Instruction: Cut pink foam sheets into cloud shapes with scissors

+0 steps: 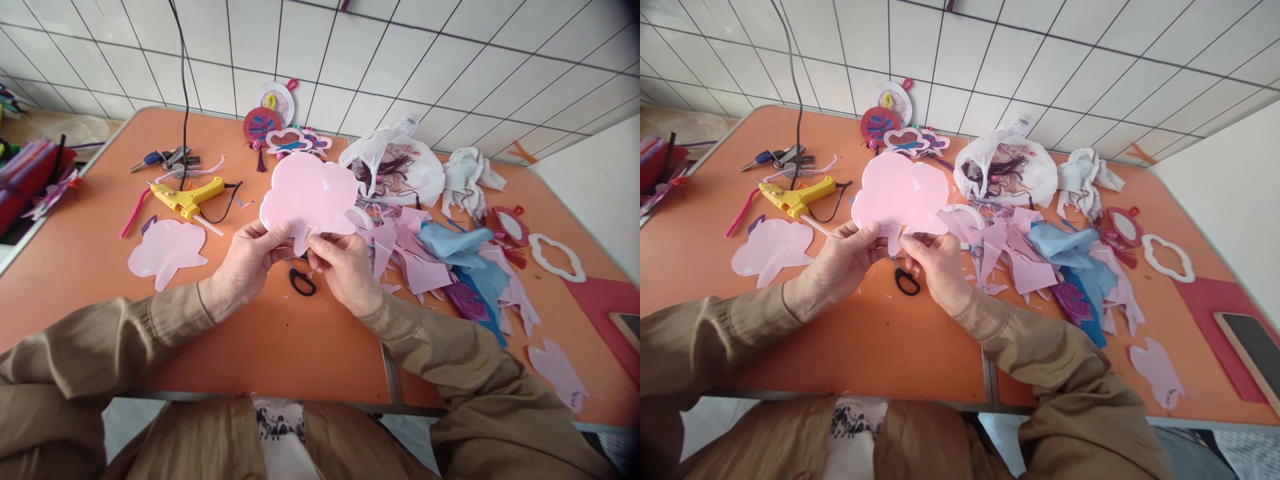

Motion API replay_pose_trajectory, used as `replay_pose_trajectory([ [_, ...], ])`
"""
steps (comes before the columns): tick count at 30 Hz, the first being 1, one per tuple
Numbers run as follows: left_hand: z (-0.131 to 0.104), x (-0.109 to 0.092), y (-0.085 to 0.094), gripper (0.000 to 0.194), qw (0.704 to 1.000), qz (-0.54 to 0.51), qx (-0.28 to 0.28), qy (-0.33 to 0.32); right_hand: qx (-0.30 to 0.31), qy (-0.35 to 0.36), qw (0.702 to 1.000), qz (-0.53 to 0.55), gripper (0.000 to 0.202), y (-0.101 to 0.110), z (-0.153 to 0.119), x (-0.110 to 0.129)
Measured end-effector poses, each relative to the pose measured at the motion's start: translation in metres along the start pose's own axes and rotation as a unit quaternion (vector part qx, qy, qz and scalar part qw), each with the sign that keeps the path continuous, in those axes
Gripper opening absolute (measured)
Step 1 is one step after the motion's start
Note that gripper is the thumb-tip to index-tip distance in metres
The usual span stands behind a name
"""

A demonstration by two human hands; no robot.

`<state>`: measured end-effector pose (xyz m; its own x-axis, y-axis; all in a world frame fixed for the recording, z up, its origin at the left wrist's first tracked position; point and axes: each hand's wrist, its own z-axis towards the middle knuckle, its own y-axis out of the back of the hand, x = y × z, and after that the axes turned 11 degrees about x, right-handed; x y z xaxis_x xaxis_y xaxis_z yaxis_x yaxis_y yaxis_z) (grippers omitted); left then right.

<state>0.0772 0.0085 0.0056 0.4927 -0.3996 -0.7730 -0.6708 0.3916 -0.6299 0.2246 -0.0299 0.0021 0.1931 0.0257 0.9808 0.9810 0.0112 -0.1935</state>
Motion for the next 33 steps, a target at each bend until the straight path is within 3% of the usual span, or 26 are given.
replay_pose_trajectory([
  [11, 0.0006, 0.002, 0.002, 0.032, 0.999, 0.038, -0.006, 0.016, 0.006, 0.001, 1.0, 0.001, 0.022, -0.0007, -0.0012, -0.0002],
  [23, -0.0009, 0.0023, -0.0011, 0.039, 0.999, 0.031, 0.007, 0.032, 0.002, 0.009, 1.0, 0.008, 0.025, -0.0003, -0.0005, -0.0028],
  [33, -0.0005, 0.0028, -0.0013, 0.03, 0.998, 0.055, -0.011, 0.04, 0.021, 0.015, 1.0, 0.004, 0.028, -0.0012, -0.0007, -0.0071],
])
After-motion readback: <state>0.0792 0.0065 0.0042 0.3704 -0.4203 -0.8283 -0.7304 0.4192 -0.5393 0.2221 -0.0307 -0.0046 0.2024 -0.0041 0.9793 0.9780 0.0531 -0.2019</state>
